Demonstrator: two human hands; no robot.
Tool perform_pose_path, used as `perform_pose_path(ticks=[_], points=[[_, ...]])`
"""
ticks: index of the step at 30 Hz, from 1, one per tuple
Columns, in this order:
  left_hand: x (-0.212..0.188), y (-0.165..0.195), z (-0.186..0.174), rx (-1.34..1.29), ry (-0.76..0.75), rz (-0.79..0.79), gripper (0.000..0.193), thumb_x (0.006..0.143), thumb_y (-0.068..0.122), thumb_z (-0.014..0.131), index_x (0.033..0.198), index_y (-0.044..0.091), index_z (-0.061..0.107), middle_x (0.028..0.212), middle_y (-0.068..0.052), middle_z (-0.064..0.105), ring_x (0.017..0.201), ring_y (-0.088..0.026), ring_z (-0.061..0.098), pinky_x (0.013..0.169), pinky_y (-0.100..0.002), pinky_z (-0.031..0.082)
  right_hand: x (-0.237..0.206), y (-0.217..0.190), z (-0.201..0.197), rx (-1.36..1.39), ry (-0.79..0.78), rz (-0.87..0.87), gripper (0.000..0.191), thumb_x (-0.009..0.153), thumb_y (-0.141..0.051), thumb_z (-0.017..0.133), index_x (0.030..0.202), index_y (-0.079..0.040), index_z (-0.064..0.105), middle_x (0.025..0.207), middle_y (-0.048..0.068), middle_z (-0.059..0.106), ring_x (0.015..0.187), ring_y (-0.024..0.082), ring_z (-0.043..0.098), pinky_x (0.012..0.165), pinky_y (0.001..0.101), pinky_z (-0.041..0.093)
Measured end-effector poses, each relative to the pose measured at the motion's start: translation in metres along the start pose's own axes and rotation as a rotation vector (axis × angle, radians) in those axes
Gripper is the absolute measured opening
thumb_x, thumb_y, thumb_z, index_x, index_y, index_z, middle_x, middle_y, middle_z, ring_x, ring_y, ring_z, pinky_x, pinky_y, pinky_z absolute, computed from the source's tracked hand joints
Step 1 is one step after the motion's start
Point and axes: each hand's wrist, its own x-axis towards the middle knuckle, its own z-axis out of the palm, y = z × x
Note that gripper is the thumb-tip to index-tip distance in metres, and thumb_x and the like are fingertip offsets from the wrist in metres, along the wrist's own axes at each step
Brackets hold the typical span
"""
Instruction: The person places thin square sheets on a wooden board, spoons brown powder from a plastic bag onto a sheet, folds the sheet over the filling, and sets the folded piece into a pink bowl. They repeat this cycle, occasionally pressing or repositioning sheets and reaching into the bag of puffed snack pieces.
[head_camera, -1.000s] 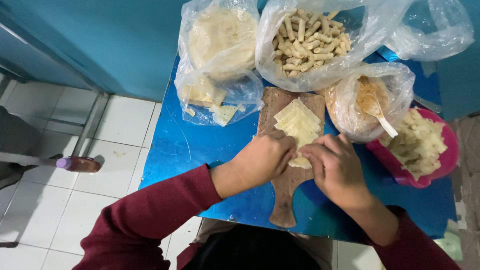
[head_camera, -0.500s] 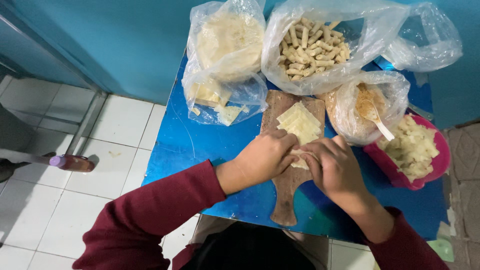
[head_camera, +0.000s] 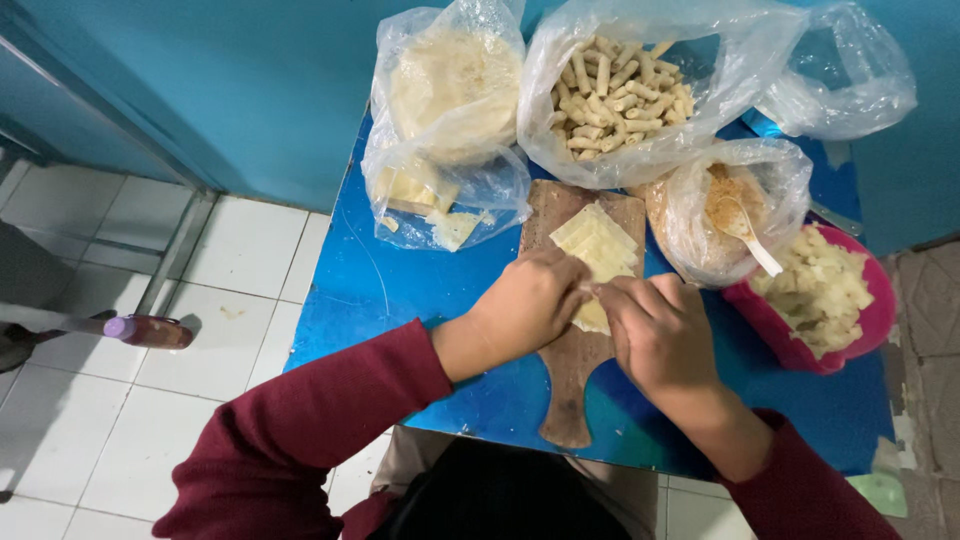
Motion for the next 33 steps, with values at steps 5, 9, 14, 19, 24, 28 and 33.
perform_pose_path(ticks=[5,9,14,19,24,28,33], points=[[0.002,0.002,-0.005,-0.105,-0.079,-0.14,0.04,0.083,0.011,0.076,0.116,0.003,0.056,0.091,-0.016,0.065,0.081,-0.036,0.069,0.071,-0.047,0.054,0.005,0.001,-0.001,0.004,-0.033,0.032,0.033,0.087,-0.004,0.065,0.118,-0.009,0.074,0.108,0.004,0.071,0.09,0.028,0.058,0.082,0.0405,0.046],[0.004,0.002,-0.004,-0.093,-0.086,-0.148,0.042,0.081,0.011,0.078,0.114,0.004,0.054,0.088,-0.016,0.065,0.08,-0.037,0.068,0.07,-0.048,0.054,0.009,0.008,0.001,0.09,-0.028,0.084,0.035,0.091,-0.005,0.065,0.125,-0.011,0.071,0.1,0.006,0.071,0.088,0.03,0.058,0.084,0.0406,0.047],[0.003,0.0,-0.003,-0.09,-0.067,-0.106,0.044,0.081,0.011,0.078,0.115,0.005,0.052,0.089,-0.016,0.066,0.083,-0.039,0.068,0.072,-0.049,0.053,0.01,0.024,0.003,0.302,0.066,0.23,0.032,0.098,-0.005,0.066,0.13,-0.005,0.068,0.096,0.013,0.069,0.087,0.026,0.062,0.078,0.0349,0.05],[0.001,-0.003,-0.005,-0.11,-0.059,-0.109,0.041,0.081,0.012,0.078,0.113,0.005,0.053,0.093,-0.018,0.065,0.086,-0.041,0.067,0.072,-0.049,0.054,0.019,0.053,-0.015,0.622,-0.254,0.54,0.022,0.092,-0.007,0.069,0.113,-0.004,0.067,0.075,0.001,0.067,0.065,0.007,0.056,0.057,0.0251,0.046],[0.002,-0.002,-0.006,-0.12,-0.079,-0.118,0.036,0.083,0.013,0.077,0.11,0.006,0.054,0.092,-0.017,0.066,0.085,-0.039,0.068,0.073,-0.048,0.055,0.064,0.079,-0.034,0.504,-0.087,0.683,0.018,0.103,-0.015,0.07,0.115,-0.002,0.071,0.085,0.0,0.066,0.073,0.006,0.055,0.062,0.0245,0.044],[0.001,-0.002,-0.007,-0.115,-0.093,-0.129,0.032,0.085,0.014,0.076,0.108,0.006,0.055,0.092,-0.017,0.066,0.084,-0.04,0.068,0.072,-0.048,0.055,0.091,0.078,-0.041,0.882,0.28,0.71,0.034,0.1,-0.026,0.064,0.132,-0.018,0.06,0.118,-0.019,0.071,0.081,-0.001,0.065,0.064,0.0169,0.047],[0.0,-0.005,-0.005,-0.103,-0.069,-0.107,0.024,0.088,0.016,0.073,0.104,0.005,0.058,0.093,-0.019,0.066,0.085,-0.041,0.068,0.074,-0.049,0.055,0.056,0.066,-0.068,0.054,0.089,0.432,0.024,0.109,-0.028,0.074,0.127,-0.013,0.074,0.109,0.008,0.074,0.09,0.022,0.064,0.08,0.0321,0.051]])
